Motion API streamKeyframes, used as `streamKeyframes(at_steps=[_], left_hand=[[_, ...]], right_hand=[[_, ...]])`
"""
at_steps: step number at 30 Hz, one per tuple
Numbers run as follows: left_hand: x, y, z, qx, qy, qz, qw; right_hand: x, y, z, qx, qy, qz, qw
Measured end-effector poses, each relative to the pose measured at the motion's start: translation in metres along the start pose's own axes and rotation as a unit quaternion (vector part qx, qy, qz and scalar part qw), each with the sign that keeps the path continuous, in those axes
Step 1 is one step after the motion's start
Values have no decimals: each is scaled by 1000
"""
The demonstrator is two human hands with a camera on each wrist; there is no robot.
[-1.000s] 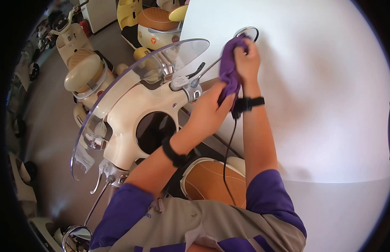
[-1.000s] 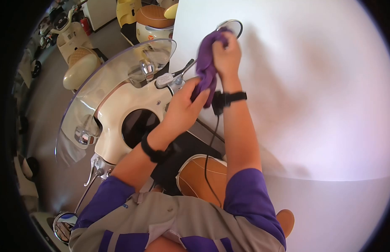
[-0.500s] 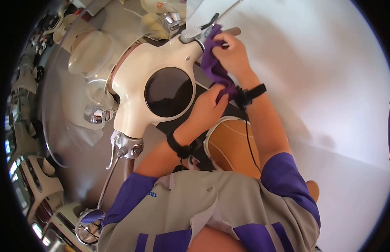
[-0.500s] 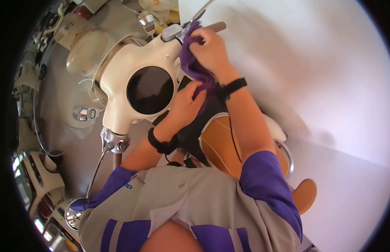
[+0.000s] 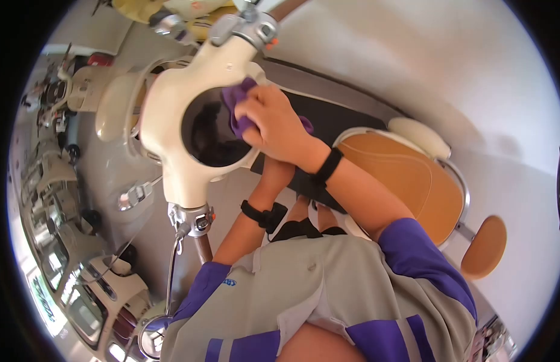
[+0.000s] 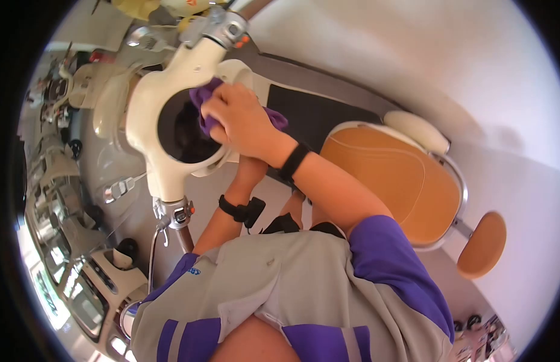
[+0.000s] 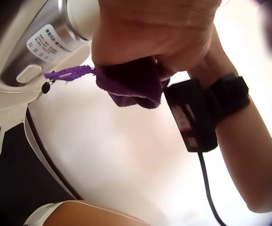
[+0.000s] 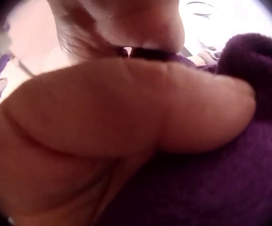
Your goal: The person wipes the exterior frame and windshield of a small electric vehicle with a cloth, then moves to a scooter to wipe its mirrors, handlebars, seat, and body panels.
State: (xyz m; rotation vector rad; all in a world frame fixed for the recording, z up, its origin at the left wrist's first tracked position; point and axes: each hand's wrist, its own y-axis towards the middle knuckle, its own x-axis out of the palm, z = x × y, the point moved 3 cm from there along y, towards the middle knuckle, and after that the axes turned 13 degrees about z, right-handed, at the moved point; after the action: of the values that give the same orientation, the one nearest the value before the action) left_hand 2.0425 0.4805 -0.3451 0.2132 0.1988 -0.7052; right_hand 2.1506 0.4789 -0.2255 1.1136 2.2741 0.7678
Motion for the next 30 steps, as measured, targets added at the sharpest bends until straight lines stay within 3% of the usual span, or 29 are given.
streamKeyframes(at_steps=[2,5,7,8,9,10,12,13,16,18,19,20,21,22,23,24,27,29,30], left_hand=[[4,7,2,-15,30,-22,999],[13,3,-24,-182,-18,-114,977],[22,-5,-23,-178,1,-169,969],[28,-7,-20,-175,8,-190,966],[42,-11,-19,-162,14,-232,959],[53,-14,-18,-147,23,-275,950],[86,-24,-13,-109,40,-338,934],[112,-34,-14,-44,71,-361,929],[195,-67,-9,112,70,-403,906],[225,-84,-26,170,82,-380,905],[237,-93,-29,203,88,-368,903],[231,-94,-20,188,130,-393,891],[221,-97,-22,195,130,-390,890],[208,-97,-28,204,131,-389,889],[192,-95,-39,181,195,-378,887],[175,-90,-53,159,258,-365,880],[133,-78,-96,184,224,-275,917],[142,-81,-79,153,235,-254,925],[155,-86,-68,179,228,-247,925]], right_hand=[[-6,-9,17,63,-4,75,995],[-30,-60,76,289,13,76,954],[-87,-102,83,389,-31,134,911],[-118,-131,89,384,-50,182,904],[-163,-153,84,256,-100,214,937],[-203,-196,94,348,-143,237,896],[-279,-243,66,432,-227,318,813],[-303,-259,47,465,-271,328,777],[-333,-294,33,331,-591,151,720],[-323,-314,51,385,-570,183,702],[-307,-327,69,380,-561,203,707],[-282,-312,63,337,-591,58,731],[-259,-321,77,334,-581,90,737],[-234,-323,86,259,-610,31,748],[-215,-321,85,289,-533,78,791],[-202,-309,72,326,-495,77,802],[-191,-316,54,264,-439,96,854],[-199,-325,57,229,-434,82,868],[-205,-328,62,224,-436,80,868]])
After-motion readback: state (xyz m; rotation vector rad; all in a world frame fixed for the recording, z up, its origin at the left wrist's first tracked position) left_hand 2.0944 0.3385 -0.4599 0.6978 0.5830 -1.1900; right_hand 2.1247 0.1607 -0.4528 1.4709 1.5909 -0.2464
